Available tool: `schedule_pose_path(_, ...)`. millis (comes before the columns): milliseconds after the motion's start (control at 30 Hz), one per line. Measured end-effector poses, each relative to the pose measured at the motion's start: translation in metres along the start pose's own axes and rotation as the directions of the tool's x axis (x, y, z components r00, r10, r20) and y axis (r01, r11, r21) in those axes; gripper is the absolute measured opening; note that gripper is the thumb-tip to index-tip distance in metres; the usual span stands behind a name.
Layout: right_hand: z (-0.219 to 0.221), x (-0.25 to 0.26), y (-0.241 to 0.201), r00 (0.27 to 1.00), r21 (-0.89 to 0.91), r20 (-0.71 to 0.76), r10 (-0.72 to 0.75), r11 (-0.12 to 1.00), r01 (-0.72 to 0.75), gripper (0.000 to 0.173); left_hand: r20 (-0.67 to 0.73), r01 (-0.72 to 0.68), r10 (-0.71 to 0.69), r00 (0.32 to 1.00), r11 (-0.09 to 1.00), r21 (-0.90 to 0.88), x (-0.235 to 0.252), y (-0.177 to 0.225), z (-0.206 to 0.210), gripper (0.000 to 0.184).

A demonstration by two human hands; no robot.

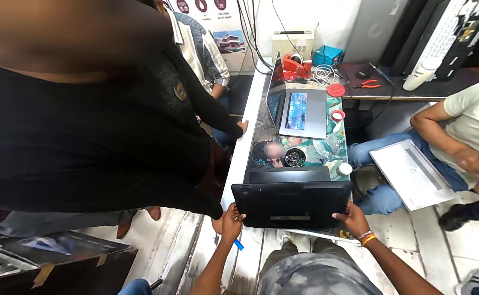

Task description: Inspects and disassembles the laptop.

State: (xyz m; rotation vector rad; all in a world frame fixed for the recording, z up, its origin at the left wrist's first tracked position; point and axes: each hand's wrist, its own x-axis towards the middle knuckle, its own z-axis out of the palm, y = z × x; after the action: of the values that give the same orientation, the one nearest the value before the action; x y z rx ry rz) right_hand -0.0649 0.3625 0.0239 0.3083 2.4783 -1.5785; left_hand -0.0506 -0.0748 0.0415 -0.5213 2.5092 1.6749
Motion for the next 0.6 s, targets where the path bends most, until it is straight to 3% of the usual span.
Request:
schedule_pose_path(233, -0.008, -0.004, 0.005, 0.995, 0.056, -0.058, -0.078, 0.995, 0.082, 0.044, -0.014, -0.162, 0.162, 0.987, 0.986, 0.031, -0.007, 0.003, -0.007, 0.038)
schedule_pose_path(600, -0.006, -0.022, 0.014, 0.992, 0.057, -0.089, -0.088, 0.994, 0.093, 0.041, -0.042, -0.196, 0.196, 0.980, 0.981, 0.013, -0.031, -0.011, -0.007, 0.042)
